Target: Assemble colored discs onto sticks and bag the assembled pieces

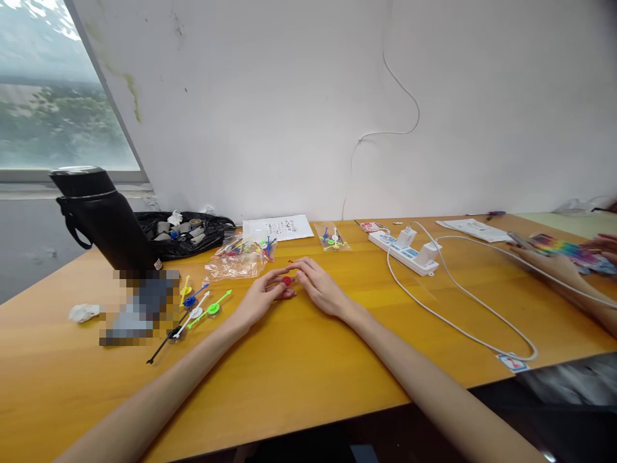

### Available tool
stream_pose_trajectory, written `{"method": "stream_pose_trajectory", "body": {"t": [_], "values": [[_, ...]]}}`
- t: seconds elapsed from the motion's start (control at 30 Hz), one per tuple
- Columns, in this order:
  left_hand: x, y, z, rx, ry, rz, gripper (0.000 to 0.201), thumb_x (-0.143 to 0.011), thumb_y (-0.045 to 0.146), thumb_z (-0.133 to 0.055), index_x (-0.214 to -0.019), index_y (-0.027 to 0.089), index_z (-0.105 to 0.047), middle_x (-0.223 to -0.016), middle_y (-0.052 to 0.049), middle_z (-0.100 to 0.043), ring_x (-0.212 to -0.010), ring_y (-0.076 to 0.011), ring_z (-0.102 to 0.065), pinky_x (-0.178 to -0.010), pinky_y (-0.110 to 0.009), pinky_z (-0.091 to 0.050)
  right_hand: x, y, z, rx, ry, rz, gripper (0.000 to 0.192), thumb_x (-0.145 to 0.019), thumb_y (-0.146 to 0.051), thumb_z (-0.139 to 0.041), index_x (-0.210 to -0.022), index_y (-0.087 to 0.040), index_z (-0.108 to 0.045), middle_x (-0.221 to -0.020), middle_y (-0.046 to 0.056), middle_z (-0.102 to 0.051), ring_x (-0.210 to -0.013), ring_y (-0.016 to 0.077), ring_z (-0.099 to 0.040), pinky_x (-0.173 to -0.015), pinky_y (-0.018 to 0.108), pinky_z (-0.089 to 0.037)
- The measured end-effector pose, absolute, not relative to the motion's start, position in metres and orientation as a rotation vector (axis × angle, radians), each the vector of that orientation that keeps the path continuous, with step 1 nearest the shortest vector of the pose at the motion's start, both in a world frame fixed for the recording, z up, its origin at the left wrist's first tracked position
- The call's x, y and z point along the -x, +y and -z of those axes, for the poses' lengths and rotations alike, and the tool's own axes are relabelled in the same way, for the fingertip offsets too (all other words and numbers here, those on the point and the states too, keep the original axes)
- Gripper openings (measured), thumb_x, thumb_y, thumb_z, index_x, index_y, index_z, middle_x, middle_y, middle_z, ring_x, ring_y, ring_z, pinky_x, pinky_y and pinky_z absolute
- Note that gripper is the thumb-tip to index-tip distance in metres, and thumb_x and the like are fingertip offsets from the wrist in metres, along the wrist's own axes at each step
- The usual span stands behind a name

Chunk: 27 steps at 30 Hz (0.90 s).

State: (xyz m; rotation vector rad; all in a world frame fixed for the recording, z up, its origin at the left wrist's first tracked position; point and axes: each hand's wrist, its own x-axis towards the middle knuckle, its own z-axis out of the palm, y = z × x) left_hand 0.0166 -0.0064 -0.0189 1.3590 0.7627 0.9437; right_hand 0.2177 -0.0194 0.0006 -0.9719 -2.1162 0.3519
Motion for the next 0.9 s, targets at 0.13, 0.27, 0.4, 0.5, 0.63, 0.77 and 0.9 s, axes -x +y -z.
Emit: {"method": "stream_pose_trajectory", "body": {"t": [0.13,0.27,0.4,0.5,0.63,0.77,0.9], "values": [[-0.017,-0.005,0.022,-1.339,0.772,-0.945,0.053,-0.082,0.041,-0.075,-0.125,0.015,-0.059,-0.119,-0.016,-0.071,-0.094,-0.0230,-0.074,-0.102,-0.046,-0.053,-0.233,-0.007,0.009,1.226,-2.058,-0.125,0.038,-0.107,-0.033,-0.035,-0.136,-0.024,-0.057,-0.133,0.012,-0.057,-0.127,0.0259,-0.049,-0.113,0.045,-0.036],[-0.017,-0.005,0.024,-1.359,0.768,-0.932,0.053,-0.082,0.043,-0.075,-0.123,0.015,-0.059,-0.119,-0.016,-0.071,-0.094,-0.0223,-0.074,-0.102,-0.045,-0.053,-0.244,0.000,0.021,1.456,-2.164,-0.006,0.043,-0.106,-0.036,-0.037,-0.146,-0.026,-0.051,-0.145,0.012,-0.052,-0.130,0.0286,-0.046,-0.110,0.049,-0.036],[-0.018,-0.004,0.026,-1.380,0.782,-0.938,0.052,-0.082,0.044,-0.074,-0.123,0.015,-0.059,-0.115,-0.013,-0.071,-0.092,-0.0221,-0.074,-0.100,-0.044,-0.054,-0.243,-0.001,0.021,1.520,-2.199,0.086,0.038,-0.106,-0.032,-0.040,-0.139,-0.023,-0.057,-0.137,0.011,-0.059,-0.125,0.0264,-0.049,-0.106,0.044,-0.039],[-0.019,-0.004,0.027,-1.381,0.763,-0.946,0.051,-0.082,0.044,-0.075,-0.121,0.015,-0.059,-0.116,-0.015,-0.071,-0.092,-0.0223,-0.074,-0.098,-0.045,-0.054,-0.242,0.000,0.018,1.533,-2.164,0.127,0.026,-0.104,-0.027,-0.047,-0.118,-0.019,-0.066,-0.119,0.010,-0.066,-0.114,0.0246,-0.055,-0.099,0.039,-0.043],[-0.019,-0.004,0.027,-1.381,0.750,-0.945,0.049,-0.083,0.044,-0.074,-0.119,0.015,-0.059,-0.119,-0.016,-0.071,-0.093,-0.0226,-0.074,-0.098,-0.045,-0.055,-0.246,0.003,0.017,1.587,-2.080,0.192,0.012,-0.099,-0.023,-0.056,-0.098,-0.017,-0.066,-0.106,0.009,-0.068,-0.102,0.0251,-0.058,-0.090,0.037,-0.045],[-0.020,-0.004,0.028,-1.376,0.736,-0.952,0.048,-0.082,0.044,-0.076,-0.117,0.015,-0.060,-0.116,-0.015,-0.072,-0.091,-0.0216,-0.074,-0.095,-0.043,-0.056,-0.250,0.004,0.019,1.612,-2.044,0.200,0.008,-0.097,-0.023,-0.059,-0.093,-0.017,-0.065,-0.104,0.010,-0.067,-0.100,0.0262,-0.059,-0.088,0.038,-0.046],[-0.019,-0.003,0.029,-1.376,0.723,-0.953,0.046,-0.083,0.044,-0.074,-0.117,0.015,-0.060,-0.116,-0.014,-0.072,-0.092,-0.0214,-0.074,-0.094,-0.042,-0.056,-0.248,0.005,0.019,1.549,-1.976,0.059,0.007,-0.097,-0.021,-0.057,-0.091,-0.018,-0.061,-0.101,0.011,-0.068,-0.097,0.0254,-0.060,-0.086,0.038,-0.046]]}}
